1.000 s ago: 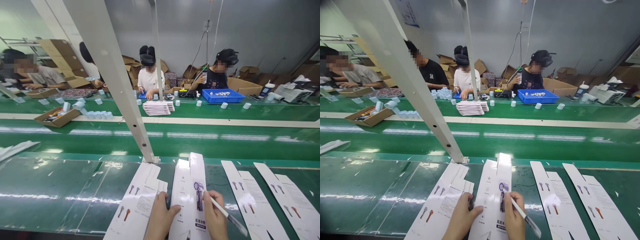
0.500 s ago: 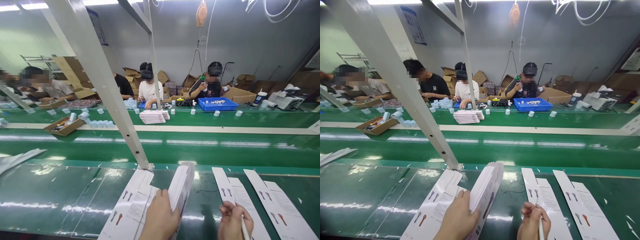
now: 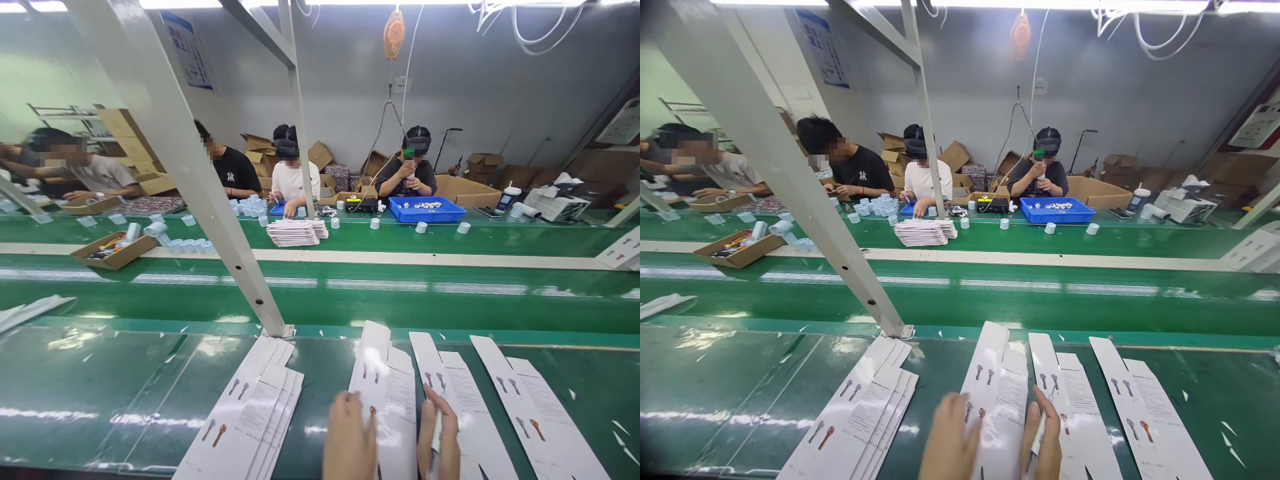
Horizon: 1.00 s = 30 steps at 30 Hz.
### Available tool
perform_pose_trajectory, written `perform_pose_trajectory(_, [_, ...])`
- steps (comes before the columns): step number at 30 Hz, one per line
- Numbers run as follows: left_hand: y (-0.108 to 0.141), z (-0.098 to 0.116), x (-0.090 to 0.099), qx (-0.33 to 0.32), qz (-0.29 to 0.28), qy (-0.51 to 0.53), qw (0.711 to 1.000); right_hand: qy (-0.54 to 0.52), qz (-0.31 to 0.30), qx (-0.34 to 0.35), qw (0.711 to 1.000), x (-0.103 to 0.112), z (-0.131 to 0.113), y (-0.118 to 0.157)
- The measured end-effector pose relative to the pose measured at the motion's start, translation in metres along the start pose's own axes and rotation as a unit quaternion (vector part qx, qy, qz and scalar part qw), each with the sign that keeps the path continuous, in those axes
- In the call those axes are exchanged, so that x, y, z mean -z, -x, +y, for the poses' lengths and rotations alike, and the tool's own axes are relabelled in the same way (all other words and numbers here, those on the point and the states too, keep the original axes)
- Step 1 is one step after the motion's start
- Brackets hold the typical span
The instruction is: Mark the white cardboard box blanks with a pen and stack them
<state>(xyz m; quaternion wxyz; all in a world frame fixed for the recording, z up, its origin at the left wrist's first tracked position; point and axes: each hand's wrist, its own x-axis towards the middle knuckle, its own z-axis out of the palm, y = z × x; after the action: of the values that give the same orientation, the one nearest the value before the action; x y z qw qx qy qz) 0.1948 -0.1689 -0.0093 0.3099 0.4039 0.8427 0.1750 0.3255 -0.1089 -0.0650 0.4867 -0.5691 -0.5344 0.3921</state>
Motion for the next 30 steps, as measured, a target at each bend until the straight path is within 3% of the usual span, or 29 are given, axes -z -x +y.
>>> perform_pose_trajectory(2, [-0.009,-0.022,0.016,0.068,0.031,0.009,0.997,0.037,-0.01,-0.053,0.998,-0.005,-0.002,0.003])
perform_pose_trajectory(4, [-0.018,-0.038,0.021,0.112,-0.017,0.07,0.991,0.046,-0.013,-0.084,0.995,-0.01,-0.001,0.006])
perform_pose_trajectory(5, [-0.021,-0.043,0.019,0.105,-0.045,0.109,0.987,0.045,-0.022,-0.08,0.996,-0.013,0.001,0.007])
perform_pose_trajectory(7, [-0.023,-0.047,0.008,0.072,-0.063,0.171,0.981,0.038,-0.051,-0.049,0.997,-0.016,0.006,0.006])
perform_pose_trajectory(11, [-0.017,-0.045,-0.011,0.056,-0.031,0.207,0.976,0.052,-0.09,0.006,0.995,-0.009,0.019,-0.003])
perform_pose_trajectory(15, [-0.016,-0.044,-0.004,0.073,0.048,0.143,0.986,0.079,-0.083,0.147,0.983,-0.003,0.015,-0.008])
perform_pose_trajectory(18, [-0.021,-0.041,0.005,0.09,0.037,0.145,0.985,0.077,-0.155,0.199,0.965,-0.009,-0.002,-0.01])
perform_pose_trajectory(20, [-0.025,-0.041,0.005,0.095,0.04,0.163,0.981,0.066,-0.22,0.17,0.958,-0.015,-0.01,-0.014])
perform_pose_trajectory(22, [-0.029,-0.045,0.0,0.116,0.033,0.204,0.972,0.066,-0.247,0.115,0.96,-0.019,-0.011,-0.017])
perform_pose_trajectory(26, [-0.037,-0.058,-0.019,0.147,0.007,0.314,0.938,0.092,-0.181,0.044,0.978,-0.023,0.001,-0.018])
perform_pose_trajectory(30, [-0.039,-0.067,-0.029,0.132,-0.003,0.398,0.908,0.106,-0.19,0.041,0.975,-0.027,0.003,-0.015])
